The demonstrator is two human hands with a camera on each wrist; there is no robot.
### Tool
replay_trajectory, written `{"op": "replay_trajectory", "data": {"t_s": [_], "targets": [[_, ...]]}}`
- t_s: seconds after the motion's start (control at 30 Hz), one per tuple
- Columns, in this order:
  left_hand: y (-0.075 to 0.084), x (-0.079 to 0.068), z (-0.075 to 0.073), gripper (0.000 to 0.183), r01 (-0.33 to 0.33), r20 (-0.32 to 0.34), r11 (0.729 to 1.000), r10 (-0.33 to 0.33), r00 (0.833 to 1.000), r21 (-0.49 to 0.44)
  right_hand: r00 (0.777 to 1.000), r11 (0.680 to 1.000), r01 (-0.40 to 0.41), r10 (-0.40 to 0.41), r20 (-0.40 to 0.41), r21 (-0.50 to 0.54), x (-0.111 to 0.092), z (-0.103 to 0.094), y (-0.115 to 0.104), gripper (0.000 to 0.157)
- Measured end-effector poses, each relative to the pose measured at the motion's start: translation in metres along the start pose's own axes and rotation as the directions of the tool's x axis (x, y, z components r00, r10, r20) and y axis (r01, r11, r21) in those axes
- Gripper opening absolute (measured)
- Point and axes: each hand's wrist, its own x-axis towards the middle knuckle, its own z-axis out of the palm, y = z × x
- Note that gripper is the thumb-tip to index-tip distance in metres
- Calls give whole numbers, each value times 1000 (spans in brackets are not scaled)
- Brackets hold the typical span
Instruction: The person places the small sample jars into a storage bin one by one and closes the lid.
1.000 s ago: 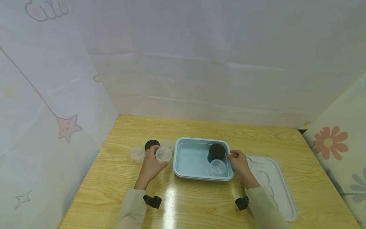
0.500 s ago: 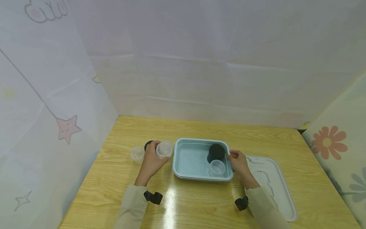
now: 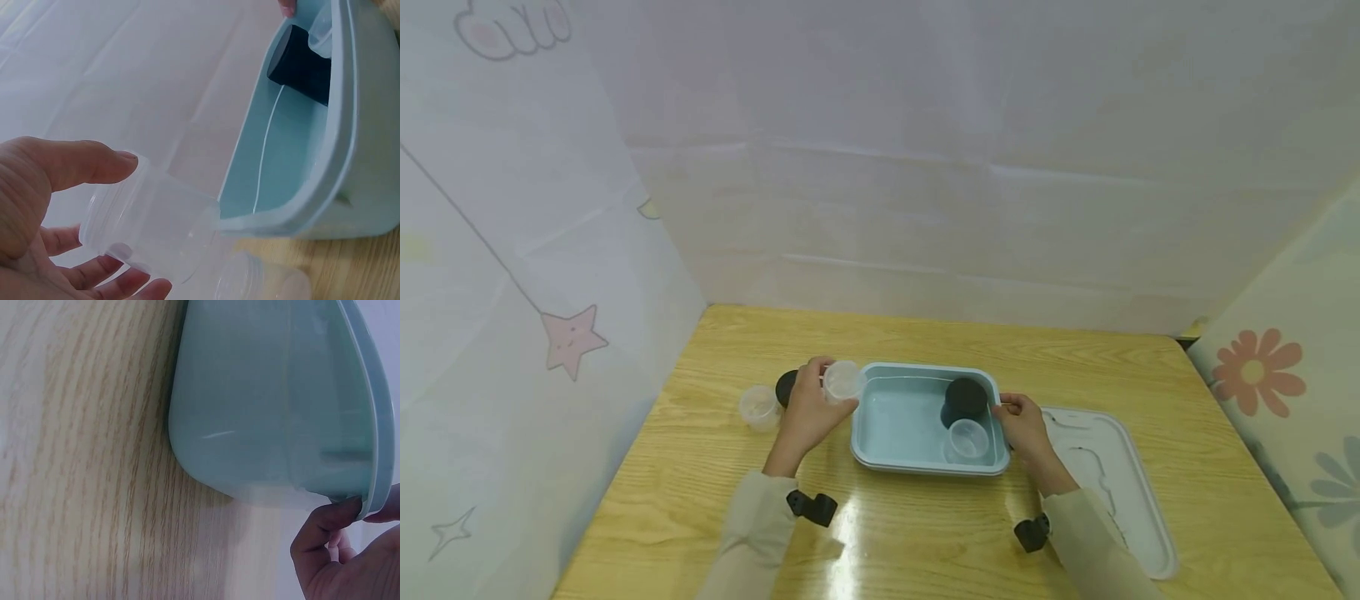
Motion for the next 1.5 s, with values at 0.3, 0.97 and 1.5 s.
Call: {"op": "replay_trajectory", "data": {"t_s": [0.3,0.97,1.5], "targets": [[3,10,15,66,3,62,998,0,998,-57,1000,1000,4,-4,2,-7,2,0,1,39],[11,26,68,65,8,177,1000,-2,984,-30,999,999,52,-52,-5,-6,1,-3,4,38],[11,32,103,62,-3,264,997,-17,964,76,996,996,84,-84,-4,42,1,-2,5,37]]}}
